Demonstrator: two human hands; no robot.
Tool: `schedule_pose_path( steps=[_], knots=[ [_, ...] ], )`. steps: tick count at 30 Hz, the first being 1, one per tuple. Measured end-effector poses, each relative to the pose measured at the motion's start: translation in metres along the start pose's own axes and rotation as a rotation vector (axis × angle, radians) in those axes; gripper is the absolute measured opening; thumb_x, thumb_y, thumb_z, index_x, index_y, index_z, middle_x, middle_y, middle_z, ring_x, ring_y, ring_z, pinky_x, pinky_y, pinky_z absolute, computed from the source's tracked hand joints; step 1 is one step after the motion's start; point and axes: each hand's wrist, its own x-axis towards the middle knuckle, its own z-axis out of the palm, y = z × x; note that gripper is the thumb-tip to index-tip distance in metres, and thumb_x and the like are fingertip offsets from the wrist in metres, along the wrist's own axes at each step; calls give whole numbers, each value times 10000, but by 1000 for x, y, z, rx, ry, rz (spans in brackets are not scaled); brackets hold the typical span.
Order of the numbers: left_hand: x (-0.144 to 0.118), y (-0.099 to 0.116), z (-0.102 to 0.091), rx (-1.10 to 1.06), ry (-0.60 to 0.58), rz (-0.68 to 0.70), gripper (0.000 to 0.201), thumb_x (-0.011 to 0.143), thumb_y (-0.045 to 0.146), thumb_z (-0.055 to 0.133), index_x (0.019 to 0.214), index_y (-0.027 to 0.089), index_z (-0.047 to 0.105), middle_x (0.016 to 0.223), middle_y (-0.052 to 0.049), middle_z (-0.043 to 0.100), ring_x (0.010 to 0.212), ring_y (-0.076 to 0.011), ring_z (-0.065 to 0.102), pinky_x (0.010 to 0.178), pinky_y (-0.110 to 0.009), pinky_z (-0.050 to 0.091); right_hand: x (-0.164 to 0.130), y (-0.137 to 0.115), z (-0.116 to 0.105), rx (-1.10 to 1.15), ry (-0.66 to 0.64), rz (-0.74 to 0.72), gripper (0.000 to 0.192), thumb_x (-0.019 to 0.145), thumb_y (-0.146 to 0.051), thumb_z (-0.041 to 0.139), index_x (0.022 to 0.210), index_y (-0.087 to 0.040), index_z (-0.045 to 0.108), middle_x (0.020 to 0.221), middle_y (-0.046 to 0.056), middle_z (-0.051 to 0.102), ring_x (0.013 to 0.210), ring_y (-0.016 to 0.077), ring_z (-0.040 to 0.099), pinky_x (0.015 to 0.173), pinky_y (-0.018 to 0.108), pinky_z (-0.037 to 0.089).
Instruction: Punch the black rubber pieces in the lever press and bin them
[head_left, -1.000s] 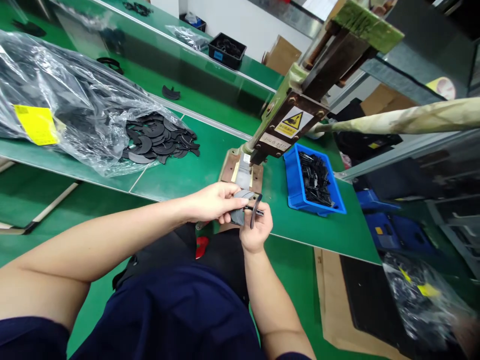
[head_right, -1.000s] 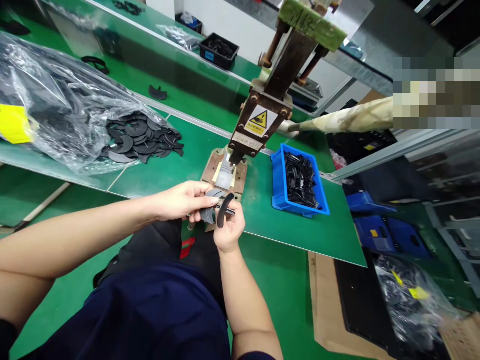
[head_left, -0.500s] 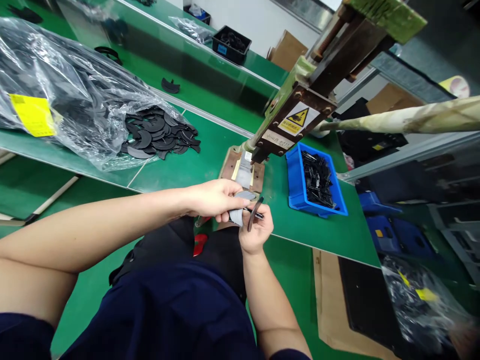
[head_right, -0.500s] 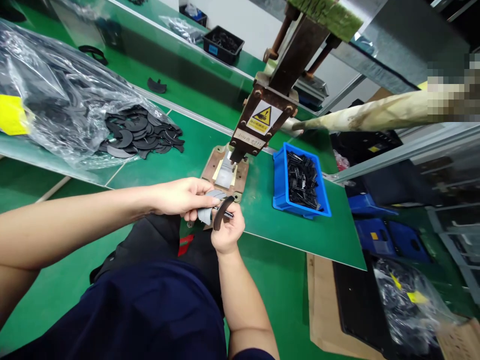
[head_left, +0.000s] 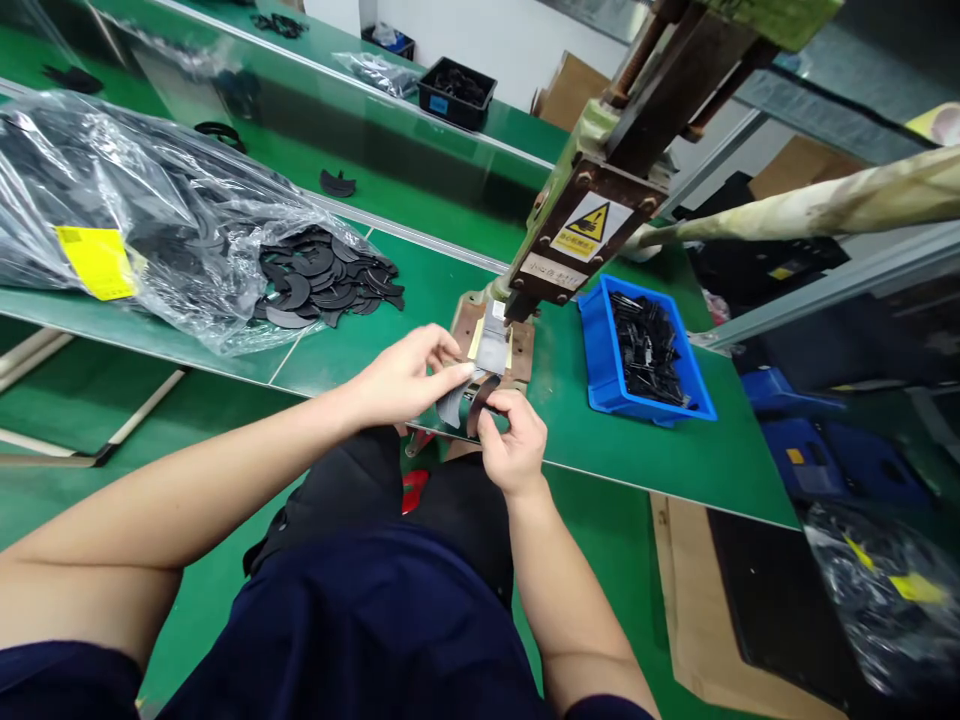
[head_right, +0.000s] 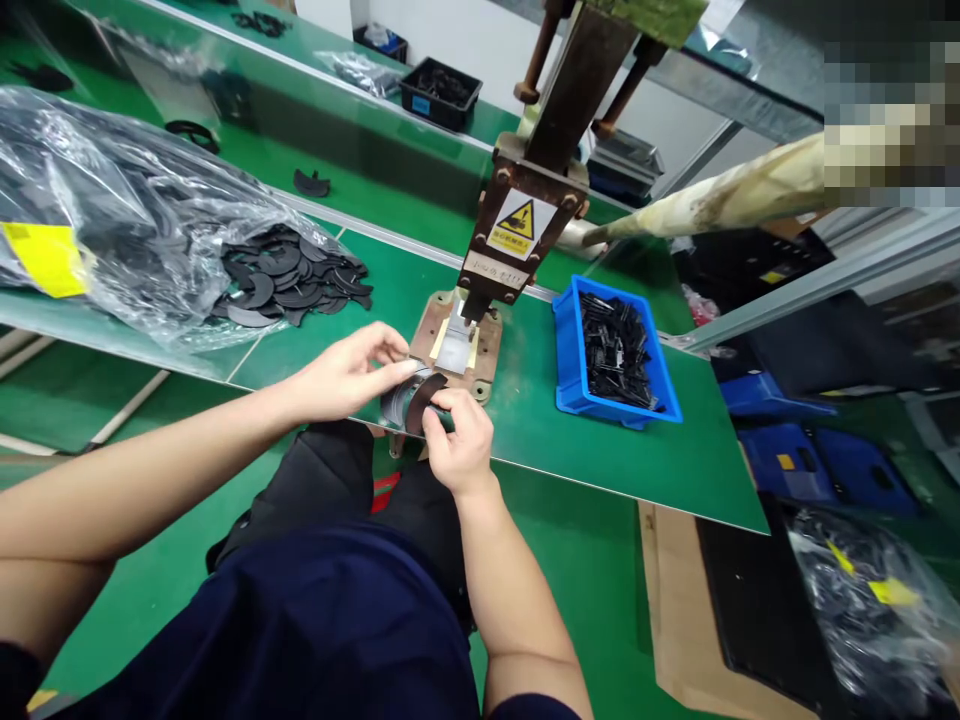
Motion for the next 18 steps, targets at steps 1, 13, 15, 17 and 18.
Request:
schedule_pose_path(
  steps=[1,13,15,17,18],
  knots=[
    [-2,3,0,102,97,98,289,947,504,723,974,224,656,896,-33,682,853,-201,657,796,-359,553,0,0,0,-13,-3,-15,103,964,-286,645,1046,-234,679,974,46,732,897,172,686,846,357,577],
    [-8,3,11,87,53,72,287,891,471,789,930,218,662,969,-51,652,915,-205,618,833,-332,514,-3,-2,-3,-51,-25,-77,112,958,-278,651,1048,-240,705,970,55,763,897,179,715,836,381,607],
    [-10,2,9,-111,-63,-67,383,868,534,806,1032,211,679,989,-49,687,861,-190,646,761,-305,524,-4,-1,-3,-36,-17,-81,127,953,-276,660,1065,-243,711,978,56,774,921,187,730,847,397,617],
    [-11,-1,7,-318,-296,-171,424,894,595,762,1024,197,696,904,-31,703,750,-166,646,671,-278,511,-3,0,-4,-18,-40,-87,123,934,-283,694,1048,-249,726,970,49,783,931,193,744,850,401,628],
    [-9,-4,5,-385,-384,-203,431,909,608,743,1001,189,703,854,-20,699,696,-151,633,628,-263,495,-3,2,-6,-14,-54,-84,137,923,-287,711,1054,-252,734,970,46,786,933,194,749,852,399,632]
  ],
)
